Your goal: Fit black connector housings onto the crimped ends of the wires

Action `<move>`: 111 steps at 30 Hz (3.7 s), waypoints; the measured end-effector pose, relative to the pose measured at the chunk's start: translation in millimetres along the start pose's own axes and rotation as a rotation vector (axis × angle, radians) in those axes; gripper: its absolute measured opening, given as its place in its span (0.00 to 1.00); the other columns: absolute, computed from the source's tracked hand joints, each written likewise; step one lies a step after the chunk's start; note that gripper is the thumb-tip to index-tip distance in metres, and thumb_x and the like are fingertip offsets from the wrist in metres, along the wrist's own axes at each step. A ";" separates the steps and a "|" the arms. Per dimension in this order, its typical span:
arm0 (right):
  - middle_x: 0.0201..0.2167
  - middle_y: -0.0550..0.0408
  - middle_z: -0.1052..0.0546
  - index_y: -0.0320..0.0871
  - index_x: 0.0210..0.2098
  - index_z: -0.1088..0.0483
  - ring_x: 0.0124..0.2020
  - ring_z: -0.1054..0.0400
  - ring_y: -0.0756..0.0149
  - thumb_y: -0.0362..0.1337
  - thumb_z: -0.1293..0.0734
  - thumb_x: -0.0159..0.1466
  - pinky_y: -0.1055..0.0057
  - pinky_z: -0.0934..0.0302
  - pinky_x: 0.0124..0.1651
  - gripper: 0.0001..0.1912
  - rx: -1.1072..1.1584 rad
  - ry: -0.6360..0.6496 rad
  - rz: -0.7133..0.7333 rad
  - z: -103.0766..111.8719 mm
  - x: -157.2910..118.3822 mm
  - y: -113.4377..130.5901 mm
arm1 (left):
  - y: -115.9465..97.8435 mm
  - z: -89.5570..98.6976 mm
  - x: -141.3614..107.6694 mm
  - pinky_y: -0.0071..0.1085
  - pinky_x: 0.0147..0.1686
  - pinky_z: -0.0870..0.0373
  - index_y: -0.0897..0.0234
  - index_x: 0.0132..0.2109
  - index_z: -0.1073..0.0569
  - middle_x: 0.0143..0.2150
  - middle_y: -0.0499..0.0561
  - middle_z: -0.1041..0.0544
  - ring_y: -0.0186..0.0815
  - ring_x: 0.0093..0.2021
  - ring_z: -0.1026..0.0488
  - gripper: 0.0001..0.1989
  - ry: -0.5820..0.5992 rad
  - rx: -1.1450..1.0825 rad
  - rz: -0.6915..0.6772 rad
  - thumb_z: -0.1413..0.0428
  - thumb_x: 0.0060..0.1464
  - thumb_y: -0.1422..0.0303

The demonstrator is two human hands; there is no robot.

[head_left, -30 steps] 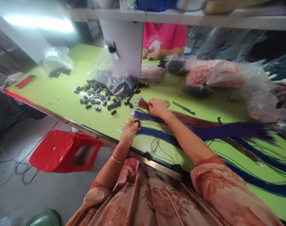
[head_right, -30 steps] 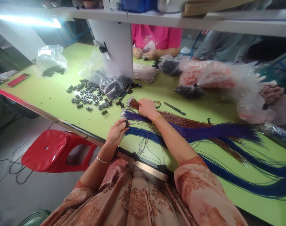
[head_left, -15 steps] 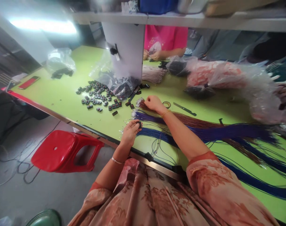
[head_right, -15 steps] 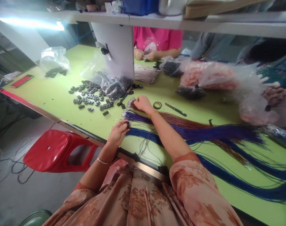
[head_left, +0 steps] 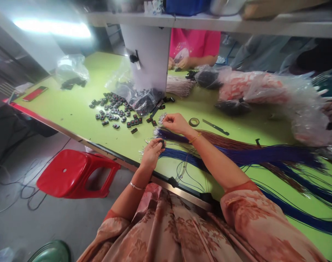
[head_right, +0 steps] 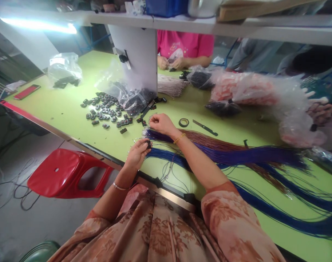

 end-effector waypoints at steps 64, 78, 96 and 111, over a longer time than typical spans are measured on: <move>0.35 0.52 0.24 0.43 0.35 0.27 0.34 0.34 0.65 0.39 0.34 0.60 0.71 0.52 0.33 0.07 -0.495 0.405 0.036 -28.8 -75.8 17.3 | 1.9 -39.1 -62.2 0.40 0.55 0.39 0.58 0.42 0.23 0.44 0.57 0.23 0.44 0.48 0.30 0.10 0.491 0.995 -0.728 0.48 0.58 0.67; 0.31 0.51 0.26 0.40 0.34 0.33 0.29 0.39 0.67 0.32 0.42 0.64 0.71 0.52 0.33 0.07 -0.480 0.325 0.092 -23.7 -89.8 23.8 | -85.3 79.9 42.0 0.39 0.44 0.37 0.63 0.42 0.27 0.41 0.58 0.24 0.44 0.43 0.29 0.09 -0.453 1.513 -0.586 0.50 0.56 0.71; 0.23 0.60 0.31 0.41 0.28 0.34 0.24 0.42 0.73 0.31 0.39 0.57 0.74 0.49 0.30 0.03 0.000 0.244 0.006 -14.4 -74.6 26.2 | -63.4 38.6 -16.9 0.27 0.36 0.28 0.64 0.45 0.25 0.39 0.51 0.24 0.30 0.35 0.26 0.20 -0.060 0.248 -0.347 0.34 0.42 0.67; 0.17 0.64 0.40 0.41 0.23 0.35 0.20 0.51 0.76 0.40 0.36 0.57 0.75 0.56 0.25 0.10 0.100 0.050 -0.067 -24.6 -93.8 44.5 | -28.4 15.4 -21.8 0.25 0.42 0.30 0.63 0.50 0.24 0.40 0.52 0.22 0.29 0.39 0.27 0.18 0.182 -0.066 0.084 0.40 0.51 0.74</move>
Point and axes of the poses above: each hand's wrist, its own x-axis towards the middle knuckle, its own z-axis out of the back of the hand, y = z × x, the point moved 2 cm from there along x, towards the middle knuckle
